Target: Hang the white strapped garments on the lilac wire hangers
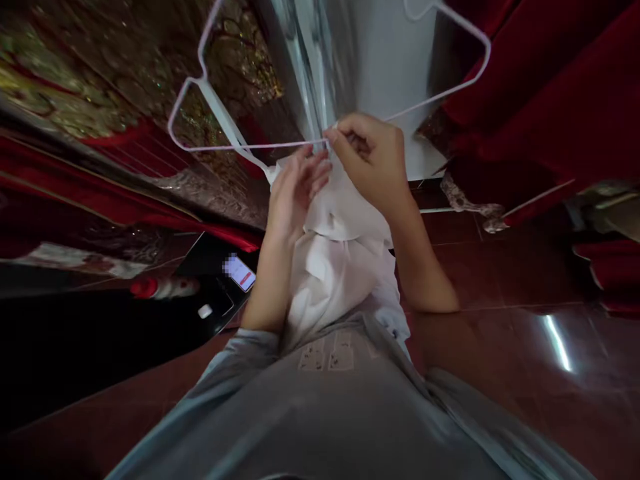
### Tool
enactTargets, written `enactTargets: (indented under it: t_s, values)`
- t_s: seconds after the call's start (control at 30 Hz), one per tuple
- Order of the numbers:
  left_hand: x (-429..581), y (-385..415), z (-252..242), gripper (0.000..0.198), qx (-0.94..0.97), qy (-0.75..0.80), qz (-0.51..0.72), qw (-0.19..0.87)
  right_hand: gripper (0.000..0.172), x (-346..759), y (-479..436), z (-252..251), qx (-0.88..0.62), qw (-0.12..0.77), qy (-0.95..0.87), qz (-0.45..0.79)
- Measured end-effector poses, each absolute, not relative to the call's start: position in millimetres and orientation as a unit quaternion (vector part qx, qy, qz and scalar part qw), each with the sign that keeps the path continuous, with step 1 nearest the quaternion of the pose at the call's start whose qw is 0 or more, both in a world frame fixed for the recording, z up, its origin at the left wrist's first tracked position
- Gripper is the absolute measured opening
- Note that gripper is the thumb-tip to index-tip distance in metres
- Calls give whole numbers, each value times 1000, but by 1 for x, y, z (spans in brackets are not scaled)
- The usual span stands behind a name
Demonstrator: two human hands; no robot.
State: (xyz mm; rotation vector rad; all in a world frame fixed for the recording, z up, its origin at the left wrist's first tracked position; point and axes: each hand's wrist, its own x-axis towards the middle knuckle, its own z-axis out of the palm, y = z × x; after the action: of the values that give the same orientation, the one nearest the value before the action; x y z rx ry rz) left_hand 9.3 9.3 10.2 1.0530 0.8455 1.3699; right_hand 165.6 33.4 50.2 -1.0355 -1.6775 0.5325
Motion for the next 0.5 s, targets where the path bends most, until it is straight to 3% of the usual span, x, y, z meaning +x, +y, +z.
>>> enactTargets:
  t_s: [0.3, 0.4, 0.5]
  values:
    - [26, 14, 25, 34, 363, 269, 711, 539, 31, 161, 30, 42, -426, 530, -697, 227]
    - [23, 14, 22, 32, 364, 202, 721, 553, 26, 162, 35, 37, -386, 615, -662, 186]
    - [18, 13, 24, 32, 352, 205, 723, 559, 28, 185, 50, 33, -313, 735, -601, 41]
